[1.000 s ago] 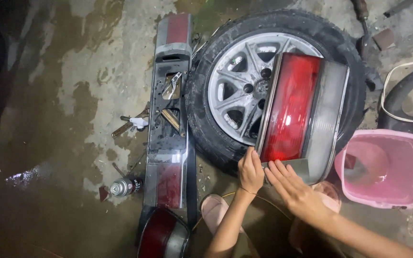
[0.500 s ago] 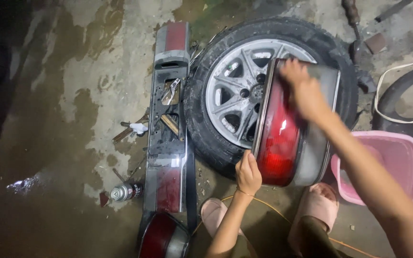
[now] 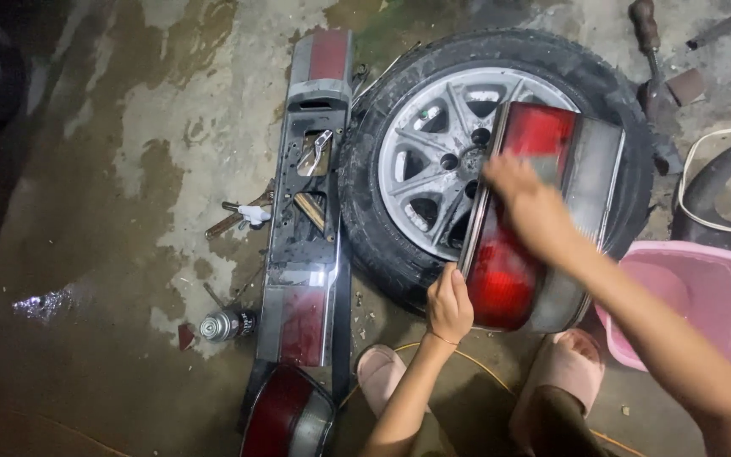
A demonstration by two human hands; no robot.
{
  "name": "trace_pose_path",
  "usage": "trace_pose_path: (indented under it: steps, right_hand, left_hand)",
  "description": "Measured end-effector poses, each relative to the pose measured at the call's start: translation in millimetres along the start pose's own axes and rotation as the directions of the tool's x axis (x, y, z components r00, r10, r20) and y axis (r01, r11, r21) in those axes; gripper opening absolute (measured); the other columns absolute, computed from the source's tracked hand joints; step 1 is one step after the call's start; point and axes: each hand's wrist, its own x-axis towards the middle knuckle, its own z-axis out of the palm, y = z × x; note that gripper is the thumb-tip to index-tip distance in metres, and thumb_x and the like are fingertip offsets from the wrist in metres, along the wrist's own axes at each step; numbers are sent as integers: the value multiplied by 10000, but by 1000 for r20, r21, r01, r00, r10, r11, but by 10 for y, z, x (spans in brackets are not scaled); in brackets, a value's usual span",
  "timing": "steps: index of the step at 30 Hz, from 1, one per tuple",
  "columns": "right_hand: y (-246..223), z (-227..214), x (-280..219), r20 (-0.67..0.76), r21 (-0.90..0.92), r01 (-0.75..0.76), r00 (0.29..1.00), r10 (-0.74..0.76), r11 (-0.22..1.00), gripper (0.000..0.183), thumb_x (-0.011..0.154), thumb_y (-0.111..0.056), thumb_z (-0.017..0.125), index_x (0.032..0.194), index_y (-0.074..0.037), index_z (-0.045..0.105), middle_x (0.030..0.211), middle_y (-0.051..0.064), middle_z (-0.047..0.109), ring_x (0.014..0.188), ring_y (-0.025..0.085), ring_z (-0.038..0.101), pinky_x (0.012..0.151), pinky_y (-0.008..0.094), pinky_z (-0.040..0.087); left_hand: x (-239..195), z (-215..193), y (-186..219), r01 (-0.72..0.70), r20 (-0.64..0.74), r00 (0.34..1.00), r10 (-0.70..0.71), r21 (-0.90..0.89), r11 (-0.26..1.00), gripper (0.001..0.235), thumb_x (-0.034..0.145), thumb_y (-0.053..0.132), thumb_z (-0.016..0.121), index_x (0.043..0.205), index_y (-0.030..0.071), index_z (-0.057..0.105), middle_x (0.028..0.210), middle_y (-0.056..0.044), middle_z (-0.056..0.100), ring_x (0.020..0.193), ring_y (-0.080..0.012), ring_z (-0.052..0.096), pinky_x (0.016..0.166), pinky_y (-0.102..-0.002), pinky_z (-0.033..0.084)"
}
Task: Hand-sanding a car taillight lens using sandpaper and water for restoration.
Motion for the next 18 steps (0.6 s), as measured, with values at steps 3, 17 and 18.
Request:
trace_pose_path:
  steps: [3, 17, 18]
  right_hand:
    - [442, 245, 520, -24, 61, -63, 998, 64, 996, 641, 813, 59, 634, 1436, -87, 654, 1511, 165, 608, 1264, 454, 619, 916, 553, 579]
    - [-796, -190, -323, -169, -337, 39, 980, -101, 941, 378, 935, -95, 571, 1297, -67, 675, 1305, 158, 717, 1319, 290, 639, 936, 295, 578]
    - [-706, -155, -154, -191, -427, -27, 980, -61, 904, 367, 946, -119, 576, 1295, -58, 670, 1288, 144, 723, 1310, 276, 645, 885, 268, 596]
  left_hand:
    - [50, -39, 77, 1, 19, 1000, -1, 22, 1000, 358, 1073, 155, 382, 1150, -34, 677, 886, -275, 711, 793, -451, 713, 639, -457, 580]
    - [98, -88, 180, -7, -9, 1000, 7, 10, 1000, 303, 1069, 143, 413, 999, -12, 664, 733, -238, 670, 663, -438, 697, 532, -427, 556]
    - [113, -65, 157, -18, -31, 999, 19, 19, 1000, 292, 1072, 138, 430, 985, -27, 655, 719, -250, 656, 649, -440, 691, 525, -427, 550]
